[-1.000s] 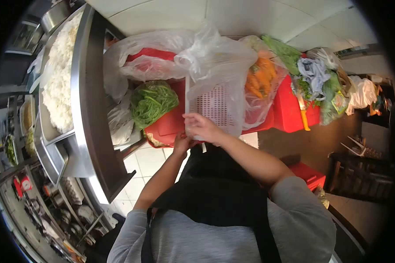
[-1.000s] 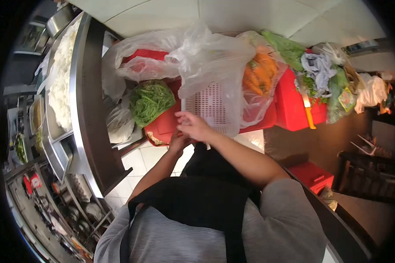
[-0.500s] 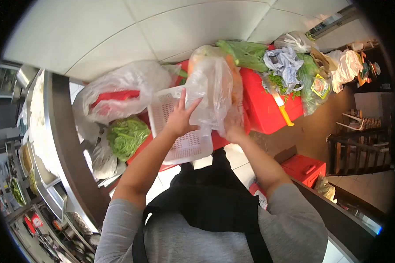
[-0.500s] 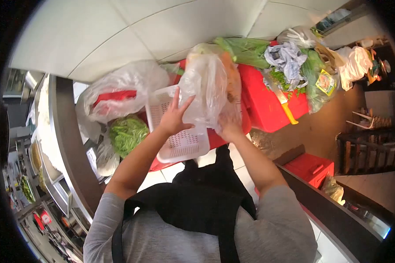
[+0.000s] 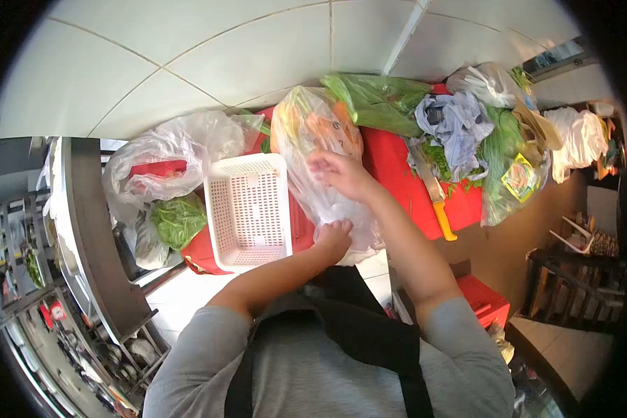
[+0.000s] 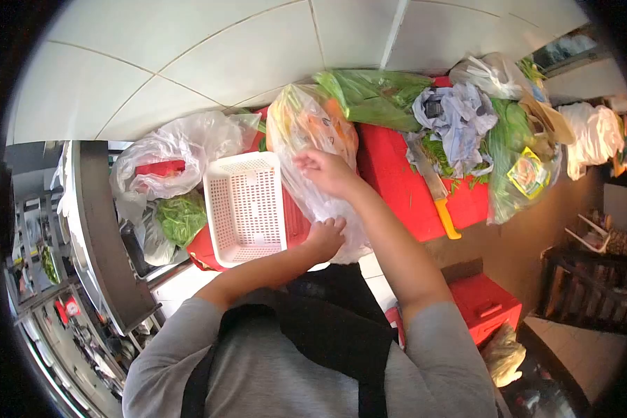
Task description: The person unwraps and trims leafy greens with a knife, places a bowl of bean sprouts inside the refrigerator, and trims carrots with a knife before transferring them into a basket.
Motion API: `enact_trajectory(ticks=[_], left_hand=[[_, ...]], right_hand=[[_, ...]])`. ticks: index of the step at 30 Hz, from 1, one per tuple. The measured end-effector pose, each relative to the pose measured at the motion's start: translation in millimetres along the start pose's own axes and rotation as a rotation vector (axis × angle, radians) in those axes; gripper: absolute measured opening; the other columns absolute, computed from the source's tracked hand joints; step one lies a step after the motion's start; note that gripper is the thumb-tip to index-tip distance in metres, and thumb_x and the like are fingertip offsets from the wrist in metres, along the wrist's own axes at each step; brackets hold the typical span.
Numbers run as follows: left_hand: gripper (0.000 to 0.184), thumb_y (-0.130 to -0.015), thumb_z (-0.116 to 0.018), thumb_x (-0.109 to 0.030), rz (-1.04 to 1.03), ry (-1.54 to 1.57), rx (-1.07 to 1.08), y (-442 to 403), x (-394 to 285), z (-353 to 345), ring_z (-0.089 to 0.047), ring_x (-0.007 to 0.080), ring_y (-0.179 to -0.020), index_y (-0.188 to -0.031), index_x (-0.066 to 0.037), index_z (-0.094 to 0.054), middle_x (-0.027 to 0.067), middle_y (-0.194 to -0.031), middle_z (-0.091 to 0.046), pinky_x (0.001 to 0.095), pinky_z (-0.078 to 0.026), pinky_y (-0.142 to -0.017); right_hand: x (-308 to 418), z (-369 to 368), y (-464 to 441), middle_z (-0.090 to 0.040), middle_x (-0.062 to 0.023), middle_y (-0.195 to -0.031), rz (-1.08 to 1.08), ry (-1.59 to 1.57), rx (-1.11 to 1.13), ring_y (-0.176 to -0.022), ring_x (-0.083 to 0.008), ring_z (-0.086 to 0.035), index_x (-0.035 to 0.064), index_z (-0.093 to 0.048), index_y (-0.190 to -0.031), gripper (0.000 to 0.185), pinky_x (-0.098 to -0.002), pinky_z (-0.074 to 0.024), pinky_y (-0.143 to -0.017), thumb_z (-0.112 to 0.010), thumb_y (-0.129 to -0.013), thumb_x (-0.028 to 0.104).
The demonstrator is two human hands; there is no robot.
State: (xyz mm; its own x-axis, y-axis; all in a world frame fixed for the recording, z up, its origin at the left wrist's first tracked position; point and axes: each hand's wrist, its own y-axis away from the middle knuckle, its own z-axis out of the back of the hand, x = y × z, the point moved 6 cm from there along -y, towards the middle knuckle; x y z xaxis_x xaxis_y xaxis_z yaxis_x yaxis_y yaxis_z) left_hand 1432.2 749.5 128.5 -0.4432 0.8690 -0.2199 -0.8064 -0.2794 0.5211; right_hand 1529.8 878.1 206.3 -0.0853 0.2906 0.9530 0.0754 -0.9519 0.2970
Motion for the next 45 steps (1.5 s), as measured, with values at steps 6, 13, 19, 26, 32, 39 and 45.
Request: enact_trajectory(ticks=[6,13,19,26,32,39,45], left_hand=[[0.022,-0.081,-0.057,-0.018,0.046,0.101,-0.163,1.5,52.7,129.0,-0.059,0.0278,-0.099,-0.099,-0.008,-0.067,0.011,-0.114,-0.055,0.0411,-0.051,-0.074],[0.031,-0.077,-0.054,-0.008,0.114,0.006,-0.207,-31.5,131.3,151.9,-0.051,0.0273,-0.115,-0.108,-0.007,-0.058,0.0103,-0.117,-0.055,0.0487,-0.034,-0.1],[0.015,-0.079,-0.055,-0.011,-0.055,0.018,-0.32,-3.4,131.3,145.2,-0.061,0.0234,-0.092,-0.093,-0.009,-0.059,0.0048,-0.084,-0.059,0.0527,-0.031,-0.1],[0.015,-0.089,-0.054,-0.024,0.126,0.118,-0.173,10.7,142.1,152.3,-0.064,0.025,-0.086,-0.093,-0.01,-0.057,0.0079,-0.082,-0.065,0.0558,-0.027,-0.101],[0.039,-0.082,-0.064,-0.031,0.169,-0.012,-0.466,-2.0,139.4,147.8,-0.057,0.0231,-0.104,-0.116,-0.015,-0.054,0.0133,-0.105,-0.06,0.052,-0.027,-0.102],[0.031,-0.074,-0.071,-0.014,0.003,0.336,-0.968,-12.8,129.9,199.8,-0.051,0.0189,-0.12,-0.103,-0.016,-0.06,0.0002,-0.112,-0.061,0.0535,-0.022,-0.106],[0.047,-0.072,-0.074,-0.009,0.035,0.556,-0.943,17.8,145.6,199.2,-0.044,0.03,-0.126,-0.114,-0.015,-0.054,0.008,-0.126,-0.055,0.051,-0.025,-0.106]], right_hand=[[-16.3,78.1,-37.8,-0.053,-0.0189,-0.124,0.308,0.594,-0.675,-0.117,-0.0346,-0.048,0.0049,-0.053,-0.121,0.042,-0.0416,-0.0375,-0.101,-0.056,-0.079,0.004],[-52.7,33.7,9.1,-0.058,-0.0168,-0.112,0.186,0.584,-0.32,-0.109,-0.0358,-0.051,0.0078,-0.059,-0.11,0.035,-0.0442,-0.0398,-0.096,-0.06,-0.075,0.007],[15.8,35.1,11.4,-0.06,-0.0139,-0.104,0.432,0.525,-0.409,-0.105,-0.0339,-0.054,0.0081,-0.063,-0.1,0.025,-0.0426,-0.0429,-0.091,-0.059,-0.075,0.004],[-28.8,69.2,-58.8,-0.06,-0.0112,-0.087,0.231,0.663,-0.498,-0.087,-0.0324,-0.059,0.0123,-0.064,-0.092,0.027,-0.0421,-0.0473,-0.077,-0.059,-0.071,-0.003],[69.9,161.8,-42.1,-0.057,0.0001,-0.076,0.23,0.365,-0.327,-0.067,-0.0098,-0.056,0.0036,-0.064,-0.094,0.02,-0.0249,-0.047,-0.062,-0.063,-0.076,-0.004],[4.5,125.0,-27.9,-0.061,-0.0042,-0.094,0.012,-0.139,-0.308,-0.077,-0.0097,-0.055,0.0091,-0.055,-0.122,0.044,-0.026,-0.0477,-0.07,-0.07,-0.081,0.016],[-49.8,56.8,-21.0,-0.064,-0.0097,-0.097,-0.077,0.401,-0.676,-0.088,-0.0254,-0.062,0.0072,-0.058,-0.117,0.051,-0.033,-0.0488,-0.08,-0.077,-0.076,0.03]])
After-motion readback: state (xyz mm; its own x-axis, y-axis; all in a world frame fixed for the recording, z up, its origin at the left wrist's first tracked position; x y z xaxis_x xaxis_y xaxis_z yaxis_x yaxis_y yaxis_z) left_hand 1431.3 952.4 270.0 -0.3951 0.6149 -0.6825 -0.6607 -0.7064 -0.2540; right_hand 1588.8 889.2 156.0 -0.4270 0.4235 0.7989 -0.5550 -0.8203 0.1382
